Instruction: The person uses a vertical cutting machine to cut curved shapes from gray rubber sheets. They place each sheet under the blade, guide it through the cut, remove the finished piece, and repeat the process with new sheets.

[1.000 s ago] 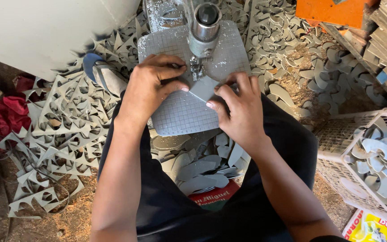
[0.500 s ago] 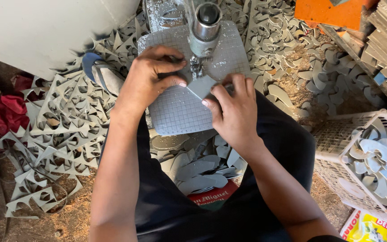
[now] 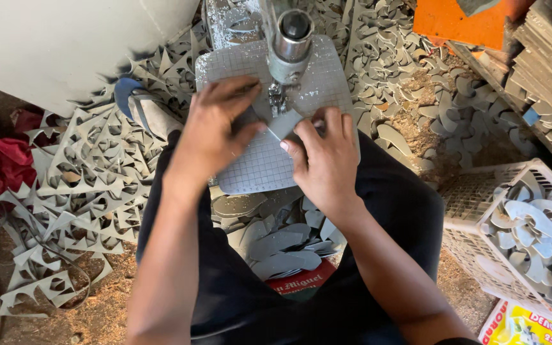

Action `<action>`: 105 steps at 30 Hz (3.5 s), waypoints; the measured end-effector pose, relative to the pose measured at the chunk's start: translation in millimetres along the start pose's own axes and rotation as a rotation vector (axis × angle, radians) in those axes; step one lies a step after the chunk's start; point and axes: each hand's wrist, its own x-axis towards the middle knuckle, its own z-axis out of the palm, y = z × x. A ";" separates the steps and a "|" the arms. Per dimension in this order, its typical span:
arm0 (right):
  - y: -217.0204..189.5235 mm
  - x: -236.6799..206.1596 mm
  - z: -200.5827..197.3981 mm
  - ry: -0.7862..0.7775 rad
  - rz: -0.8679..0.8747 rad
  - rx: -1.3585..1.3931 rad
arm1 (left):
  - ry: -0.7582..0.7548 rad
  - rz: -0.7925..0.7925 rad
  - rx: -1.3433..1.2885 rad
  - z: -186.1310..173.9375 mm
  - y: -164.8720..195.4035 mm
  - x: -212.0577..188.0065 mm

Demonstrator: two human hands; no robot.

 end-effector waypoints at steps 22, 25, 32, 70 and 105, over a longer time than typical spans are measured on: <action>1.8 3.6 12.8 0.005 0.032 -0.001 | 0.031 -0.124 0.188 20.2 19.1 -10.0; 1.2 4.9 13.9 0.010 0.025 0.024 | 0.014 -0.138 0.189 19.8 19.6 -7.5; -4.0 7.5 15.8 0.032 0.034 0.078 | -0.068 -0.137 0.140 12.1 13.2 -1.2; 48.1 -6.1 -39.7 -0.260 -0.273 0.188 | -0.004 -0.192 0.159 23.5 31.1 -18.5; 52.8 20.8 6.0 -0.379 -0.209 0.032 | -0.301 -0.099 0.079 -4.1 2.7 5.4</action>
